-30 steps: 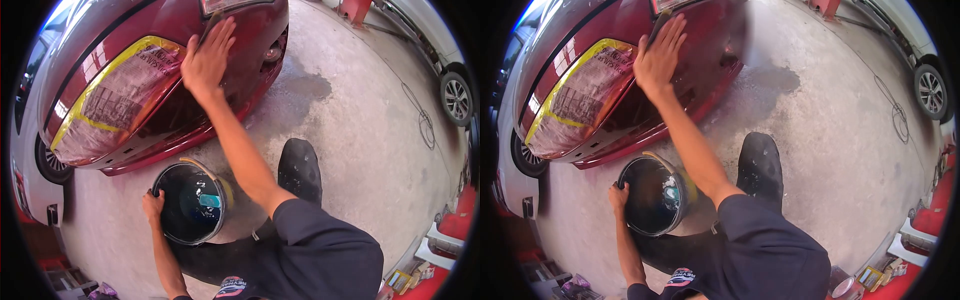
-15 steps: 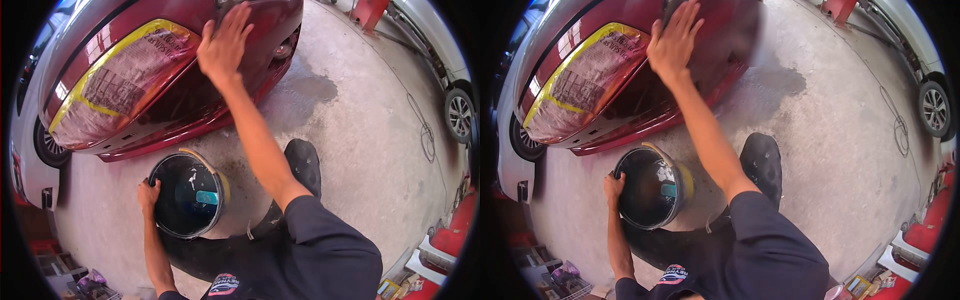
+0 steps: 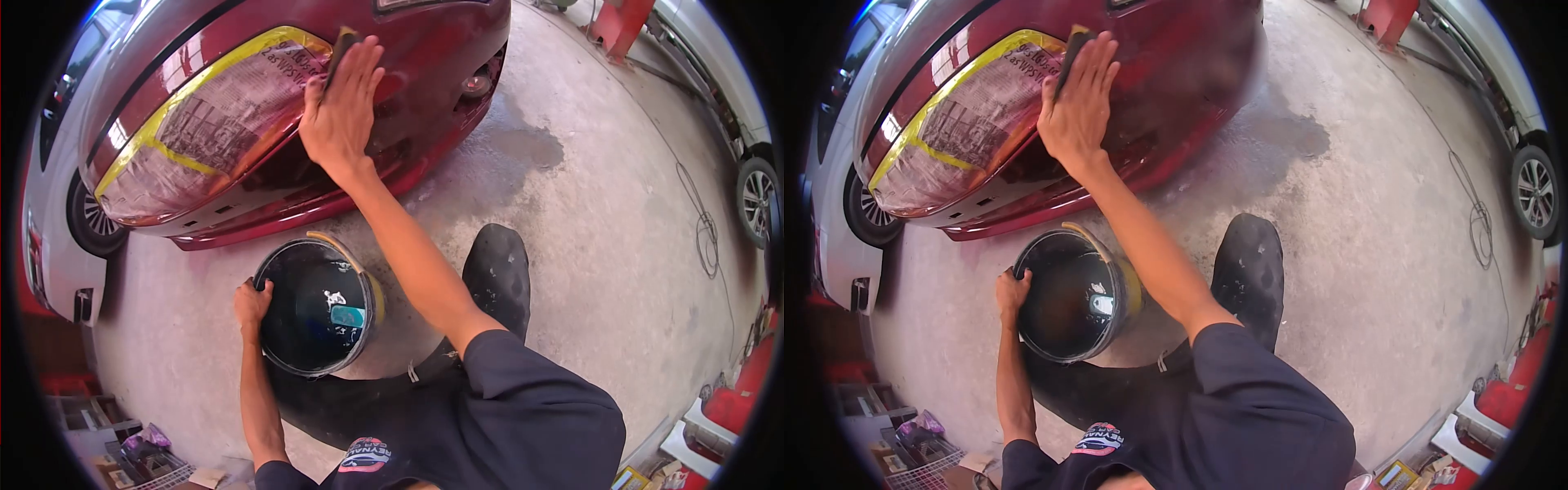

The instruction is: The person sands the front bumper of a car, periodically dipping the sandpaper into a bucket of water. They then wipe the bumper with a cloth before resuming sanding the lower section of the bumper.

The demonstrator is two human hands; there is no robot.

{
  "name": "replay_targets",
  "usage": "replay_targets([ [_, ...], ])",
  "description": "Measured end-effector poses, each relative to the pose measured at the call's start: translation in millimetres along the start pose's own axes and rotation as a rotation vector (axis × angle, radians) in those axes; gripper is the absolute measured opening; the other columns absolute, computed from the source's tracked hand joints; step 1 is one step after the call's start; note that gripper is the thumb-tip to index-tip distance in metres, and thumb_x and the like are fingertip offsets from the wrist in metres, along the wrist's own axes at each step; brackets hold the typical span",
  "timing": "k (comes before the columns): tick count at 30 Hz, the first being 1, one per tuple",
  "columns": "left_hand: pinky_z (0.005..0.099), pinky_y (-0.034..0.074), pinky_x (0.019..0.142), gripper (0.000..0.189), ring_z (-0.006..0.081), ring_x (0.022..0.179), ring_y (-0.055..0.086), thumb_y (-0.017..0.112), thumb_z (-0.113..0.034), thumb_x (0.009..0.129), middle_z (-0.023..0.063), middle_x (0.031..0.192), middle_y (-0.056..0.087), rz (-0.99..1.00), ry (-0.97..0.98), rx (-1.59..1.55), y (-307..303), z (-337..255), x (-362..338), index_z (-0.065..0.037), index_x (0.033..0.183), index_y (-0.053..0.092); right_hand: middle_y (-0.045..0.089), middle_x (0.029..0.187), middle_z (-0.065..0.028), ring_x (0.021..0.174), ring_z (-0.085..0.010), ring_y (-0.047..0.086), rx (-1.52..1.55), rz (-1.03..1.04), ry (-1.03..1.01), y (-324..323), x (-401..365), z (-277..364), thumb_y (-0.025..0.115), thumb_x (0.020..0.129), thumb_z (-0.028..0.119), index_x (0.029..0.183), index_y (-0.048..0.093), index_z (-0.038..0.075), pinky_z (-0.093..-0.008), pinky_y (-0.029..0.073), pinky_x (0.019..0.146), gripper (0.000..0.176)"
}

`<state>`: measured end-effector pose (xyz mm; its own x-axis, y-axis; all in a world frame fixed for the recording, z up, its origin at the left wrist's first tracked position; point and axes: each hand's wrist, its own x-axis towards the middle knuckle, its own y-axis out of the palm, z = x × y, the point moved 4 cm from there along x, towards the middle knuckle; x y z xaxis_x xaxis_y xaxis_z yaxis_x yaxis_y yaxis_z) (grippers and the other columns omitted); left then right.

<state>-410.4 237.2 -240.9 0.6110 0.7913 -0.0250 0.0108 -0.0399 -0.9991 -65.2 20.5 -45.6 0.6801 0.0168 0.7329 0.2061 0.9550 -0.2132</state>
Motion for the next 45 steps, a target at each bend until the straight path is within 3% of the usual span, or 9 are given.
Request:
replay_targets([
  [5, 0.0526, 0.058, 0.091, 0.061, 0.0476, 0.1, 0.072, 0.072, -0.048, 0.087, 0.0327, 0.103, 0.073, -0.053, 0.002, -0.043, 15, 8, 6, 0.005, 0.118, 0.073, 0.007, 0.17, -0.0369, 0.159, -0.0533, 0.007, -0.273, 0.037, -0.165, 0, 25, 17, 0.045, 0.108, 0.037, 0.159, 0.019, -0.018, -0.0599, 0.009, 0.129, 0.079],
  [12, 0.0527, 0.058, 0.091, 0.062, 0.048, 0.099, 0.072, 0.072, -0.048, 0.087, 0.0328, 0.103, 0.073, -0.042, 0.0, 0.013, 15, 4, 4, 0.004, 0.121, 0.073, 0.023, 0.169, -0.0329, 0.159, -0.0481, 0.017, -0.169, 0.015, -0.27, -17, -8, -42, 0.049, 0.106, 0.04, 0.156, 0.032, -0.015, -0.061, 0.012, 0.128, 0.076],
  [16, 0.0529, 0.058, 0.09, 0.061, 0.0484, 0.1, 0.072, 0.071, -0.048, 0.088, 0.0331, 0.103, 0.073, -0.099, 0.026, 0.008, 15, 8, 6, 0.003, 0.12, 0.073, 0.023, 0.17, -0.0302, 0.158, -0.0481, 0.02, 0.03, 0.051, -0.439, 9, 58, 14, 0.046, 0.109, 0.04, 0.16, 0.025, -0.011, -0.0596, 0.017, 0.127, 0.076],
  [17, 0.053, 0.058, 0.09, 0.06, 0.0486, 0.1, 0.072, 0.071, -0.048, 0.088, 0.0332, 0.103, 0.073, -0.14, 0.042, -0.009, 19, 12, 2, 0.003, 0.12, 0.073, 0.024, 0.169, -0.032, 0.159, -0.0417, 0.024, -0.152, 0.062, -0.47, -6, 67, 26, 0.044, 0.106, 0.031, 0.156, 0.031, -0.017, -0.0511, 0.018, 0.131, 0.07],
  [29, 0.0522, 0.058, 0.092, 0.06, 0.0481, 0.1, 0.072, 0.072, -0.046, 0.087, 0.0324, 0.101, 0.074, -0.085, -0.01, -0.065, 11, 4, 0, 0.004, 0.12, 0.072, 0.029, 0.166, -0.0328, 0.157, -0.0442, 0.026, -0.092, 0.007, -0.551, 1, 90, 28, 0.041, 0.108, 0.033, 0.153, 0.035, -0.017, -0.0513, 0.021, 0.13, 0.069],
  [33, 0.0524, 0.058, 0.091, 0.06, 0.0475, 0.1, 0.072, 0.072, -0.046, 0.087, 0.0326, 0.101, 0.074, -0.062, 0.003, -0.009, 1, -2, 0, 0.004, 0.12, 0.072, 0.026, 0.167, -0.0334, 0.156, -0.0501, 0.024, -0.042, 0.036, -0.36, -18, 34, -20, 0.051, 0.106, 0.033, 0.157, 0.03, -0.014, -0.0577, 0.02, 0.128, 0.073],
  [40, 0.0528, 0.059, 0.086, 0.06, 0.0486, 0.096, 0.072, 0.073, -0.046, 0.086, 0.0325, 0.098, 0.073, -0.091, 0.009, -0.018, 10, 2, -5, 0.004, 0.12, 0.072, 0.03, 0.167, -0.0298, 0.158, -0.0442, 0.023, -0.232, -0.022, -0.395, -12, 126, 7, 0.04, 0.109, 0.033, 0.156, 0.034, -0.014, -0.0532, 0.018, 0.13, 0.067],
  [41, 0.0529, 0.059, 0.085, 0.06, 0.0489, 0.095, 0.072, 0.073, -0.046, 0.086, 0.0327, 0.098, 0.073, -0.108, 0.011, -0.023, 0, -1, -6, 0.004, 0.12, 0.072, 0.024, 0.166, -0.0365, 0.157, -0.0505, 0.021, -0.159, 0.241, -0.307, -19, 118, 7, 0.051, 0.105, 0.036, 0.155, 0.031, -0.018, -0.0568, 0.022, 0.127, 0.076],
  [45, 0.0537, 0.059, 0.085, 0.059, 0.0494, 0.094, 0.072, 0.073, -0.047, 0.087, 0.0327, 0.098, 0.073, -0.056, 0.012, -0.005, 10, 3, 0, 0.004, 0.118, 0.072, 0.034, 0.161, -0.0366, 0.154, -0.0496, 0.029, -0.184, -0.046, -0.45, -12, 46, -17, 0.052, 0.104, 0.035, 0.154, 0.031, -0.017, -0.0577, 0.027, 0.126, 0.074],
])
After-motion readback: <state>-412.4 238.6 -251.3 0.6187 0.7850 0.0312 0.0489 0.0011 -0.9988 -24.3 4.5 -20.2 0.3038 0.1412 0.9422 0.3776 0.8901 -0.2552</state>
